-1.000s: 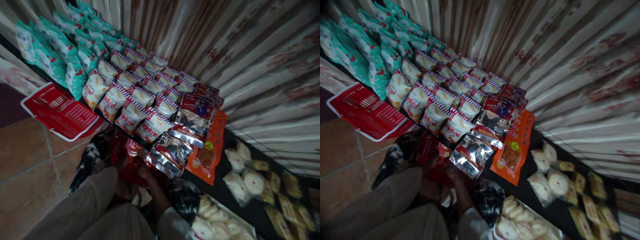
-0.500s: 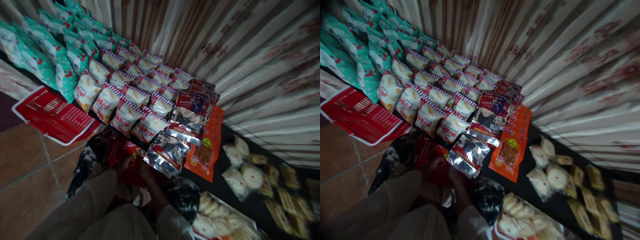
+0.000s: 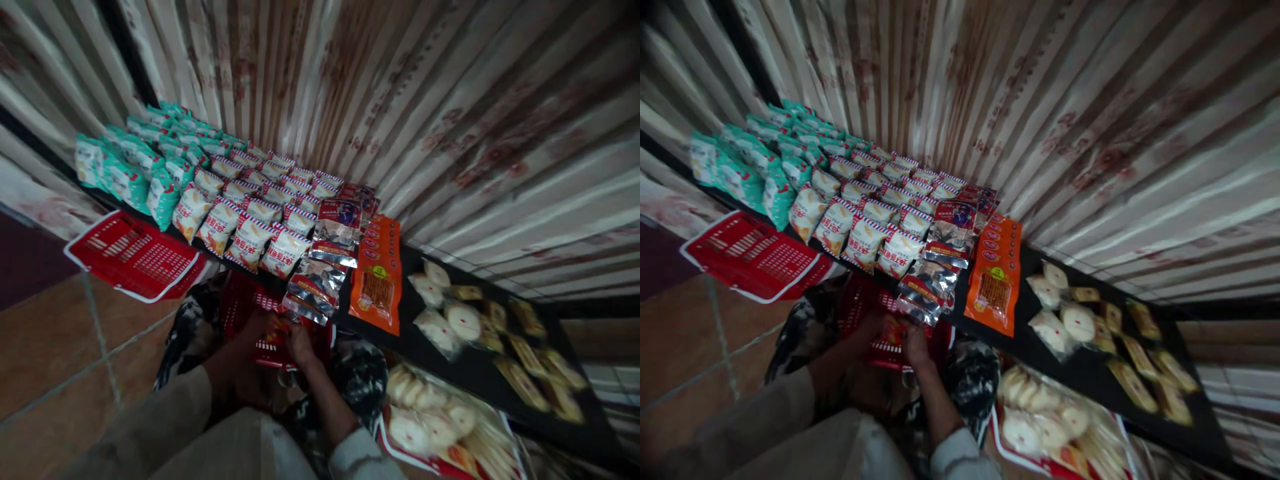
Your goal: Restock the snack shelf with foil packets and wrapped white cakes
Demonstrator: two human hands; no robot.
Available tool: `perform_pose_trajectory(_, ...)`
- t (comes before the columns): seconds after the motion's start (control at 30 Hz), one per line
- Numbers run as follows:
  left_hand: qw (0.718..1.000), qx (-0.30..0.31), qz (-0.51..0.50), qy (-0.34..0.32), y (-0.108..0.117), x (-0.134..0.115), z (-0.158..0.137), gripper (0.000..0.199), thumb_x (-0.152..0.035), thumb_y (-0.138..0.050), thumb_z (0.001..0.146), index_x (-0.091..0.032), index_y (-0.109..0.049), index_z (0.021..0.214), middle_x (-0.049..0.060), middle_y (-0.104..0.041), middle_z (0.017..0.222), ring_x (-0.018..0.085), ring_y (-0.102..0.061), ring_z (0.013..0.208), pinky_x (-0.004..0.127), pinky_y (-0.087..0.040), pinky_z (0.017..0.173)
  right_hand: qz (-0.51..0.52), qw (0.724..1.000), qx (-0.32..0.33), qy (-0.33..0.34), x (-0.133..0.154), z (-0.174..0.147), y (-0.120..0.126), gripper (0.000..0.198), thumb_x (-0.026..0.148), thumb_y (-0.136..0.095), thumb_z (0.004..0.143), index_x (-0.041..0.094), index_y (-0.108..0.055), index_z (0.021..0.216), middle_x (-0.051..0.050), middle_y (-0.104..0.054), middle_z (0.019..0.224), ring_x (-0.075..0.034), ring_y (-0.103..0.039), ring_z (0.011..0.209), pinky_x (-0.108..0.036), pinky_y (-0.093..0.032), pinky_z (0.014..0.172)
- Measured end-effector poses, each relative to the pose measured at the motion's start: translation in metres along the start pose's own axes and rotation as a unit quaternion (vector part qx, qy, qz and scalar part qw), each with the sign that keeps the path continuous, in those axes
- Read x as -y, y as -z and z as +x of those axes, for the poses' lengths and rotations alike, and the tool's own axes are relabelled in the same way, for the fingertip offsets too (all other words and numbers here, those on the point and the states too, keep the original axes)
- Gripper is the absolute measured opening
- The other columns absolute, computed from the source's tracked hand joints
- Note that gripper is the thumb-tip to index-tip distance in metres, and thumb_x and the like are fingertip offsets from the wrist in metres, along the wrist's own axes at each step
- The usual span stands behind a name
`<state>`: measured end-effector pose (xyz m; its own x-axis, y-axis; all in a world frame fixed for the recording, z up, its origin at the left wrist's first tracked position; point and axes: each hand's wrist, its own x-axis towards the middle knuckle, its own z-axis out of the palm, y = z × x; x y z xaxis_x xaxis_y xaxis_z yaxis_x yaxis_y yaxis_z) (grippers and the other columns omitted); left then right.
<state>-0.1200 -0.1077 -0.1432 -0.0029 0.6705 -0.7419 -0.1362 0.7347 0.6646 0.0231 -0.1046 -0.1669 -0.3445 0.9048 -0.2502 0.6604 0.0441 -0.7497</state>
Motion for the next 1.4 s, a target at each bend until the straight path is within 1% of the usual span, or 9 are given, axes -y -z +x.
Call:
perform_pose_trajectory(0.1,0.998,0.008,0.012,-0.066,0.005,-0.008,-0.033,0.037,-0.046,-0.054,0.082,-0.012,-0.064,0.072,0.004,-0.066,0.072,0.014,-0.059,0.062,0.03,-0.05,0.068,0.035,0.998,-0.008,0.047,0.02,-0.022,0.012,0.033,0.018,-0.042,0.085,0.02,-0.069,0.105,-0.008,-0.07,0.105,-0.022,-0.065,0.099,-0.038,-0.05,0.089)
perform_pose_trajectory(0.2,0.987,0.013,0.009,-0.161,0.007,-0.01,-0.069,0.042,-0.053,-0.053,0.077,-0.015,-0.063,0.061,0.005,-0.067,0.066,0.016,-0.061,0.064,0.03,-0.05,0.073,0.073,0.995,-0.023,0.067,0.037,-0.047,0.026,0.034,0.026,-0.04,0.088,0.021,-0.068,0.107,-0.007,-0.07,0.105,-0.022,-0.065,0.099,-0.036,-0.05,0.088)
perform_pose_trajectory(0.33,0.974,-0.012,0.027,-0.226,0.011,-0.004,-0.111,0.04,-0.055,-0.057,0.072,-0.016,-0.065,0.072,0.005,-0.07,0.076,0.02,-0.064,0.073,0.031,-0.051,0.071,0.104,0.991,-0.043,0.07,0.048,-0.08,0.042,0.034,0.036,-0.043,0.088,0.021,-0.069,0.104,-0.006,-0.072,0.102,-0.022,-0.067,0.094,-0.035,-0.051,0.084)
perform_pose_trajectory(0.53,0.923,-0.134,0.18,-0.314,0.017,0.004,-0.145,0.034,-0.052,-0.053,0.074,-0.018,-0.059,0.075,0.003,-0.065,0.073,0.019,-0.061,0.071,0.031,-0.05,0.069,0.217,0.964,-0.144,0.045,0.053,-0.11,0.065,0.043,0.056,-0.05,0.082,0.019,-0.071,0.083,-0.005,-0.072,0.079,-0.022,-0.066,0.077,-0.033,-0.052,0.072)
perform_pose_trajectory(0.67,0.907,-0.1,0.222,-0.344,0.007,0.007,-0.143,0.035,-0.041,-0.06,0.071,-0.019,-0.058,0.098,0.006,-0.067,0.094,0.021,-0.063,0.086,0.036,-0.05,0.079,0.339,0.92,-0.196,0.01,0.066,-0.119,0.09,0.044,0.058,-0.063,0.071,0.018,-0.07,0.086,-0.006,-0.072,0.085,-0.022,-0.064,0.076,-0.034,-0.052,0.071)
perform_pose_trajectory(0.83,0.902,-0.036,0.227,-0.367,-0.02,-0.005,-0.141,0.019,-0.035,-0.057,0.072,-0.019,-0.057,0.082,0.004,-0.066,0.084,0.021,-0.062,0.081,0.035,-0.049,0.077,0.4,0.89,-0.221,-0.01,0.071,-0.129,0.119,0.04,0.053,-0.07,0.066,0.019,-0.07,0.089,-0.003,-0.072,0.084,-0.02,-0.064,0.075,-0.032,-0.05,0.07)
perform_pose_trajectory(1.03,0.924,0.064,0.158,-0.342,-0.07,-0.024,-0.149,0.013,-0.03,-0.056,0.072,-0.019,-0.052,0.078,0.001,-0.063,0.075,0.017,-0.061,0.073,0.029,-0.049,0.068,0.42,0.858,-0.288,-0.062,0.037,-0.135,0.14,0.049,0.059,-0.067,0.066,0.018,-0.067,0.092,-0.004,-0.072,0.078,-0.022,-0.064,0.069,-0.031,-0.049,0.06)
perform_pose_trajectory(1.27,0.919,0.033,0.158,-0.359,-0.137,-0.029,-0.116,0.043,-0.02,-0.052,0.076,-0.02,-0.045,0.118,-0.005,-0.051,0.068,0.01,-0.053,0.058,0.021,-0.045,0.06,0.249,0.903,-0.345,-0.058,-0.015,-0.117,0.178,0.046,0.059,-0.052,0.076,0.016,-0.063,0.091,-0.008,-0.071,0.088,-0.024,-0.064,0.08,-0.032,-0.05,0.068)
perform_pose_trajectory(1.4,0.904,-0.001,0.207,-0.375,-0.166,-0.044,-0.095,0.045,-0.013,-0.047,0.078,-0.02,-0.047,0.123,-0.004,-0.05,0.071,0.01,-0.053,0.064,0.021,-0.046,0.066,0.15,0.92,-0.353,-0.086,-0.03,-0.097,0.201,0.04,0.05,-0.047,0.081,0.016,-0.061,0.096,-0.01,-0.07,0.095,-0.025,-0.064,0.087,-0.035,-0.049,0.077)
